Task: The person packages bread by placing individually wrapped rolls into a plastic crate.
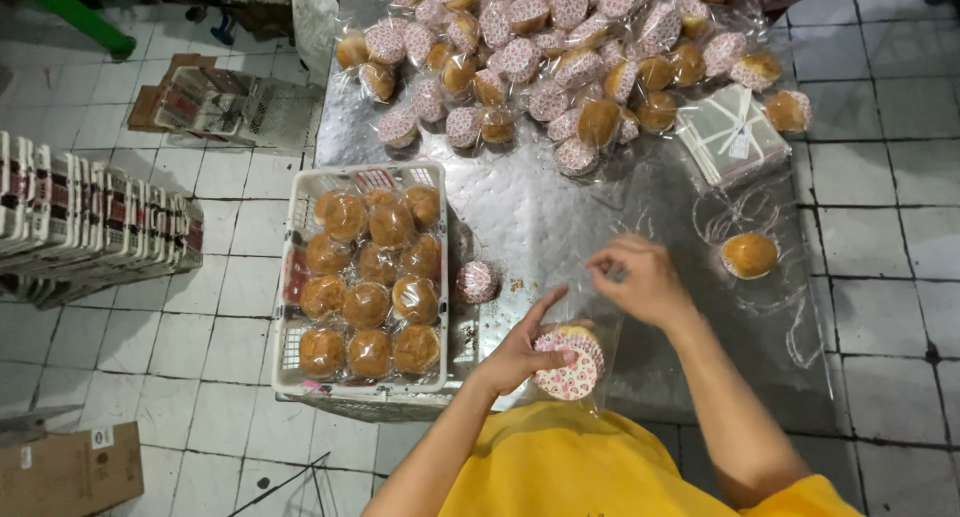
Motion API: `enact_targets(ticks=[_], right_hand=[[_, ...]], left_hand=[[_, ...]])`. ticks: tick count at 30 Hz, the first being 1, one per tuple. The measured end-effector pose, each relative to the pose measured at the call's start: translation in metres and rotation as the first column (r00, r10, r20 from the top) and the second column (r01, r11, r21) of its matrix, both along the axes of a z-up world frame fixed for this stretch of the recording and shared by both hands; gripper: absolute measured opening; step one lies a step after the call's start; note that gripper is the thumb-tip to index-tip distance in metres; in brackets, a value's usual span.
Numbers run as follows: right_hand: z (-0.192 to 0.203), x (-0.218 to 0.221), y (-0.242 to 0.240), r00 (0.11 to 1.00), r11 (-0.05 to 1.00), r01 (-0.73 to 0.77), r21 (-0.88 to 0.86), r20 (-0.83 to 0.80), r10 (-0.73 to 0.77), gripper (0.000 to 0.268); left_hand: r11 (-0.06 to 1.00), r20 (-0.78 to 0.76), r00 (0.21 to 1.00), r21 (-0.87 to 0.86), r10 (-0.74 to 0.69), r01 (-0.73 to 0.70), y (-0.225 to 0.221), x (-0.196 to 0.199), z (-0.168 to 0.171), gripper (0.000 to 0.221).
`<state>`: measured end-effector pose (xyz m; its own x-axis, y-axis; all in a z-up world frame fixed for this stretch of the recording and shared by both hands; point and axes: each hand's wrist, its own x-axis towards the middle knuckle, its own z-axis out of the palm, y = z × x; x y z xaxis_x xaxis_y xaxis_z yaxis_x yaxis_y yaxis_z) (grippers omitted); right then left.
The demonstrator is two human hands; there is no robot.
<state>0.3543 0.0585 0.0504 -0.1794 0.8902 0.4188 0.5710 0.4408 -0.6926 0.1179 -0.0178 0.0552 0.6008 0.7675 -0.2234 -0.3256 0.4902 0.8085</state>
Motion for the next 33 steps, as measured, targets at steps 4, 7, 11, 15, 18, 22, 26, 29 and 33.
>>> enact_targets(ticks=[4, 7, 11, 15, 18, 22, 26, 29, 33], right_hand=[[-0.005, -0.022, -0.019, 0.983, 0.986, -0.166, 0.012, 0.086, 0.164, 0.014], [-0.026, -0.033, -0.024, 0.983, 0.992, -0.117, 0.055, 0.151, 0.108, 0.007], [-0.016, -0.044, -0.026, 0.955, 0.997, -0.07, 0.036, 0.293, 0.056, 0.008], [-0.012, -0.028, -0.012, 0.937, 0.992, -0.03, 0.124, 0.349, -0.015, 0.007], [0.004, 0.014, -0.01, 0.941, 0.945, 0.325, 0.023, 0.091, -0.326, 0.013], [0.006, 0.069, -0.009, 0.222, 0.912, -0.411, -0.01, -0.971, 0.089, 0.014], [-0.022, 0.051, -0.003, 0.764, 0.631, 0.056, -0.774, -0.373, -0.526, 0.034], [-0.009, 0.036, -0.023, 0.415, 0.664, 0.507, -0.549, 0.831, 0.37, 0.024], [-0.046, -0.027, -0.053, 0.961, 0.697, 0.135, -0.704, -0.078, -0.265, 0.039]], left_hand=[[1.0, -0.039, 0.999, 0.005, 0.005, -0.005, 0.001, -0.006, -0.023, 0.108], [1.0, -0.079, 0.997, 0.016, 0.0, 0.001, 0.001, -0.009, -0.032, 0.108], [1.0, -0.055, 0.998, -0.018, -0.002, 0.001, -0.003, -0.016, -0.079, 0.112], [1.0, -0.028, 0.999, -0.006, -0.021, 0.021, 0.006, -0.024, -0.037, 0.113], [1.0, 0.014, 0.999, -0.004, -0.03, 0.03, 0.012, -0.033, -0.02, 0.114], [0.991, 0.253, 0.966, -0.136, 0.046, -0.011, 0.018, -0.056, -0.019, 0.093], [0.941, 0.032, 0.942, -0.059, 0.335, -0.333, 0.018, -0.065, -0.023, 0.079], [0.899, -0.182, 0.882, 0.141, 0.435, -0.415, 0.031, -0.073, -0.023, 0.073], [0.843, -0.41, 0.74, 0.339, 0.532, -0.418, 0.029, -0.041, 0.002, 0.069]])
